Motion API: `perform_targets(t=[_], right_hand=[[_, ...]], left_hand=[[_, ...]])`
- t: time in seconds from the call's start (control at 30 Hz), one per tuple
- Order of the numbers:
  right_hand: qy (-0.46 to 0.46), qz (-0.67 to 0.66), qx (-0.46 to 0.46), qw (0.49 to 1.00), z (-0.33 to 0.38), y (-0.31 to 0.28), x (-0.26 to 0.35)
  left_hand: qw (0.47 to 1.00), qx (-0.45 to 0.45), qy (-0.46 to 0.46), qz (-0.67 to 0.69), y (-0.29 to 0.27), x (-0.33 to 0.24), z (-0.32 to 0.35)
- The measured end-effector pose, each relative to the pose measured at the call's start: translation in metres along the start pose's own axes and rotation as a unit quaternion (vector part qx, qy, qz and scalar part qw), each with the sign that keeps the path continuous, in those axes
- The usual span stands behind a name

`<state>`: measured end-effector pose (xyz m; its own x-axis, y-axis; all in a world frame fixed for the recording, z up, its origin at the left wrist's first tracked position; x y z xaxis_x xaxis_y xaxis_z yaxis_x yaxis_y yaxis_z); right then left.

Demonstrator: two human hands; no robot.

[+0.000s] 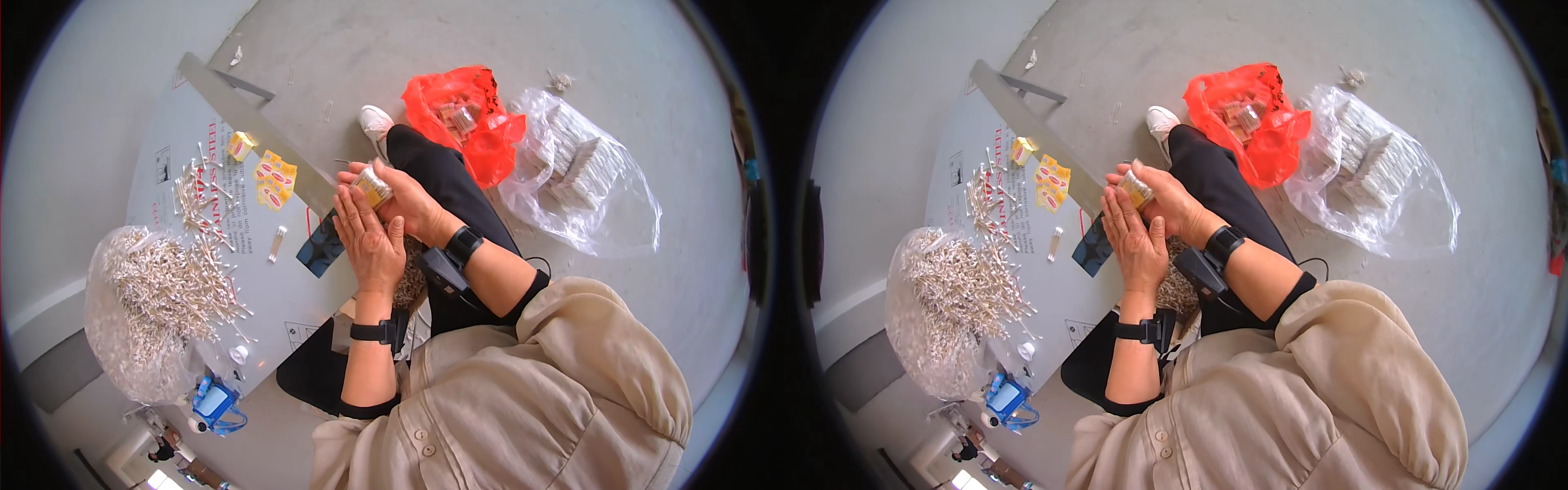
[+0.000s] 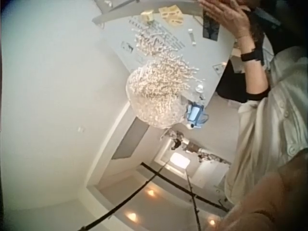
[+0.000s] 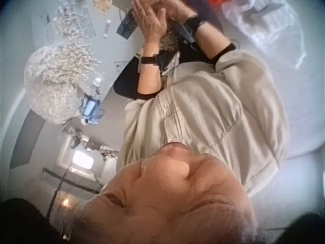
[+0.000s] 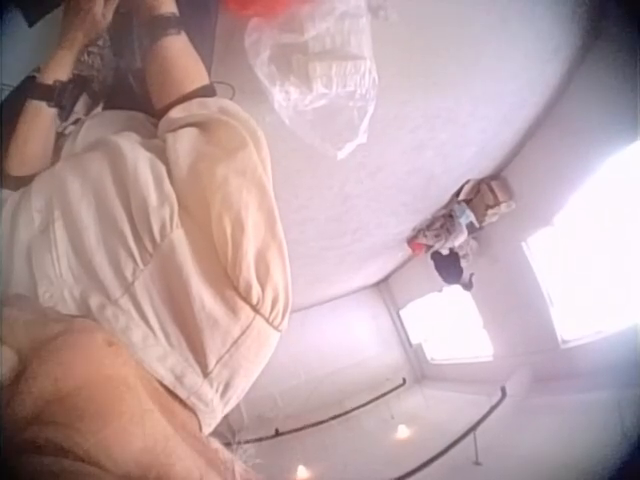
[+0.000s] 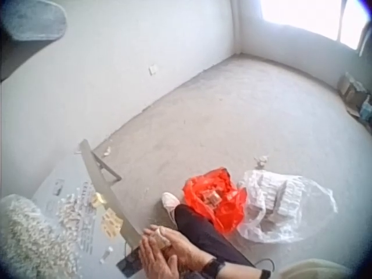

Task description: Manually sorting and packing cotton swabs into small plastic boxes and applying adhesive labels.

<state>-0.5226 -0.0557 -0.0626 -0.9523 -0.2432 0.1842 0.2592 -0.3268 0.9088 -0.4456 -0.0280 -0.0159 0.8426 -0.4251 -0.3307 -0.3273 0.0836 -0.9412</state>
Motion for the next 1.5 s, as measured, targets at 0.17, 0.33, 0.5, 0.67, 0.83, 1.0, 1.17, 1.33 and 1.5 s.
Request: perform_targets(t=[0.17, 0.33, 0.5, 0.67, 0.83, 1.0, 1.17, 1.33, 1.5], right_hand=[[-0.092, 0.093, -0.021, 0.991, 0.0, -0.002, 0.008], [-0.109, 0.129, -0.04, 0.985, -0.002, -0.009, 0.011], [-0.13, 0.172, -0.042, 0.976, -0.007, -0.006, 0.015], [-0.136, 0.056, -0.119, 0.982, -0.01, -0.017, 0.047], [-0.085, -0.081, -0.129, 0.985, 0.0, -0.022, 0.075], [0.051, -0.089, -0.137, 0.985, 0.017, -0.016, 0.059], [0.134, -0.069, -0.159, 0.976, 0.024, -0.028, 0.018], [0.244, -0.022, -0.128, 0.961, 0.025, -0.031, -0.031], [0.28, 0.12, -0.115, 0.946, 0.027, -0.021, -0.066]], left_hand=[[0.942, -0.149, -0.105, 0.281, -0.006, 0.025, 0.012], [0.949, -0.149, -0.181, 0.21, -0.015, 0.045, 0.004], [0.932, -0.063, -0.246, 0.257, 0.001, 0.066, -0.01], [0.93, -0.051, -0.174, 0.32, 0.008, 0.039, -0.026], [0.902, -0.072, -0.176, 0.387, -0.01, 0.025, -0.026], [0.895, -0.068, -0.073, 0.435, -0.051, 0.01, -0.027], [0.952, -0.014, 0.081, 0.296, -0.078, -0.002, -0.008], [0.966, -0.068, 0.155, 0.194, -0.101, -0.011, 0.03], [0.964, -0.125, 0.155, 0.175, -0.111, -0.002, 0.062]])
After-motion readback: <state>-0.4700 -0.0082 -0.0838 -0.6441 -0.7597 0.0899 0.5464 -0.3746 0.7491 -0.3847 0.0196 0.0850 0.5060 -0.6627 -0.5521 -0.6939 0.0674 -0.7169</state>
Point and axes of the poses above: each hand's wrist, its own z-axis away from the middle knuckle, its own y-axis out of the palm, x = y × z, the point moved 6 cm from there along -z, towards the middle knuckle, and after that the axes turned 1 degree about -y, right-handed, at the moved point
